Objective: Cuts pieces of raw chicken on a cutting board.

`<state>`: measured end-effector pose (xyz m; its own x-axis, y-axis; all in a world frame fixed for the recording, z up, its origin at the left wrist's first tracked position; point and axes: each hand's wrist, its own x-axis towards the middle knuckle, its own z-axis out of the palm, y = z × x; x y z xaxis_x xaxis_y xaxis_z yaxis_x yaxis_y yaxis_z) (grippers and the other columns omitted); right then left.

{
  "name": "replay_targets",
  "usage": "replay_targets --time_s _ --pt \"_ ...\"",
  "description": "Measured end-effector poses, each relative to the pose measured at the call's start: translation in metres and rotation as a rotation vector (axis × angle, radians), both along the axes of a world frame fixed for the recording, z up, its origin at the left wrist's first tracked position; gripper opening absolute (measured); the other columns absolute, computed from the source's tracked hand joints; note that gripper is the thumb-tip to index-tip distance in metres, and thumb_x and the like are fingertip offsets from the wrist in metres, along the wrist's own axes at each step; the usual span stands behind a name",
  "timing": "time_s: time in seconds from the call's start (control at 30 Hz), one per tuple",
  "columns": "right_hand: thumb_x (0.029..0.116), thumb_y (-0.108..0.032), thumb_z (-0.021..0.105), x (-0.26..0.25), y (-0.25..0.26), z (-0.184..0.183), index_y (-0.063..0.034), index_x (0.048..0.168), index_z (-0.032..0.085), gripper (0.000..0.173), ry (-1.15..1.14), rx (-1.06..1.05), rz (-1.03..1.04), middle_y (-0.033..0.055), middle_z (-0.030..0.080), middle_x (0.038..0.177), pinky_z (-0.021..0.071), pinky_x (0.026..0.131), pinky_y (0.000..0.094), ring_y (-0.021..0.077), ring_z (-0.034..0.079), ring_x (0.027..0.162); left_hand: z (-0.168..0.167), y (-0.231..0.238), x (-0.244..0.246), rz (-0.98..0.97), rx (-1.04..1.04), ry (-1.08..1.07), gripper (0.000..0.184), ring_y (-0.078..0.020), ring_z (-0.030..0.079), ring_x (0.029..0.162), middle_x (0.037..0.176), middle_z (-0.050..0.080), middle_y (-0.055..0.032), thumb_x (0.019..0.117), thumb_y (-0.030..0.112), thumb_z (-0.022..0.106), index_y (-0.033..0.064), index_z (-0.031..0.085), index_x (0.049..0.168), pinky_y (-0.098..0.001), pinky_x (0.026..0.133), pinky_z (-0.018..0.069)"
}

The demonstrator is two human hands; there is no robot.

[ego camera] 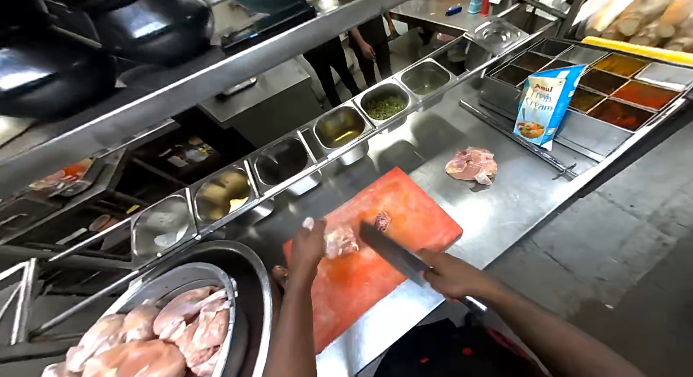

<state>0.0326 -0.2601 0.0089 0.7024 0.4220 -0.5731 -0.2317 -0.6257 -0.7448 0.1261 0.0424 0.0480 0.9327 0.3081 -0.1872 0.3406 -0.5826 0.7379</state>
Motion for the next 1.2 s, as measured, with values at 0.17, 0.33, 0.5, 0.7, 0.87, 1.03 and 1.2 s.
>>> replay_targets --time_s 0.17,0.33,0.5,0.7,0.87,1.03,1.2 --pt "0.1099 -0.028 0.046 0.037 -0.02 -0.016 -0.012 0.143 0.052 0.037 -0.045 -0.113 -0.1 0.0158 0.064 0.089 0.0561 0.062 0.0442 0.0253 0.063 0.064 -0.039 -0.021 -0.024 -0.01 -0.303 -0.026 0.045 -0.0245 0.064 0.066 0.078 0.066 -0.0148 0.1065 0.039 0.055 -0.0033 0.067 0.096 -0.045 0.063 0.0561" --pt "0.1084 -0.03 0.047 0.038 -0.036 -0.007 -0.0099 0.123 0.057 0.027 -0.368 -0.389 -0.224 0.0155 0.068 0.085 0.0576 0.066 0.0561 0.0339 0.07 0.072 -0.091 -0.036 -0.01 -0.133 -0.051 0.073 0.04 -0.0265 0.07 0.07 0.081 0.071 -0.013 0.0993 0.041 0.067 0.0026 0.065 0.108 -0.0492 0.069 0.0597" --pt "0.1088 -0.036 0.043 0.006 -0.003 0.007 -0.015 0.122 0.056 0.028 -0.547 -0.461 -0.098 0.0103 0.066 0.078 0.0564 0.067 0.0537 0.0329 0.07 0.076 -0.089 -0.028 -0.023 -0.202 0.241 0.152 0.05 -0.0373 0.07 0.095 0.097 0.071 -0.0197 0.1065 0.049 0.048 0.0031 0.065 0.116 -0.0606 0.087 0.0548" --pt "0.1097 -0.038 0.04 0.006 0.024 -0.001 -0.018 0.122 0.056 0.029 -0.586 -0.574 0.12 0.0098 0.068 0.081 0.0563 0.069 0.0523 0.0338 0.072 0.08 -0.097 -0.022 -0.026 -0.136 0.145 0.11 0.035 -0.0341 0.071 0.09 0.096 0.072 -0.0169 0.1067 0.036 0.053 0.0054 0.068 0.116 -0.0587 0.084 0.0569" --pt "0.11 -0.034 0.039 0.01 0.028 0.001 -0.0162 0.127 0.052 0.028 -0.411 -0.651 0.131 0.0143 0.069 0.093 0.0569 0.078 0.0544 0.0363 0.072 0.092 -0.098 -0.029 -0.017 -0.028 0.138 0.058 0.034 -0.0346 0.071 0.096 0.099 0.074 -0.0166 0.1067 0.036 0.054 0.0071 0.071 0.115 -0.0591 0.088 0.0552" --pt "0.1103 -0.037 0.038 0.008 0.036 0.007 -0.0166 0.121 0.051 0.027 -0.485 -0.639 0.1 0.0099 0.067 0.084 0.0572 0.072 0.0505 0.0328 0.072 0.084 -0.108 -0.023 -0.02 -0.021 0.01 0.024 0.037 -0.0294 0.072 0.084 0.09 0.073 -0.0129 0.1074 0.039 0.052 0.0066 0.07 0.113 -0.0549 0.08 0.0578" --pt "0.1086 -0.029 0.041 0.009 0.044 -0.003 -0.0152 0.127 0.049 0.024 -0.406 -0.691 0.147 0.0131 0.069 0.091 0.0573 0.077 0.0524 0.0355 0.072 0.091 -0.113 -0.018 -0.025 0.023 -0.099 0.015 0.037 -0.0271 0.071 0.078 0.088 0.072 -0.0114 0.1055 0.041 0.056 0.0073 0.071 0.108 -0.0532 0.077 0.0584"
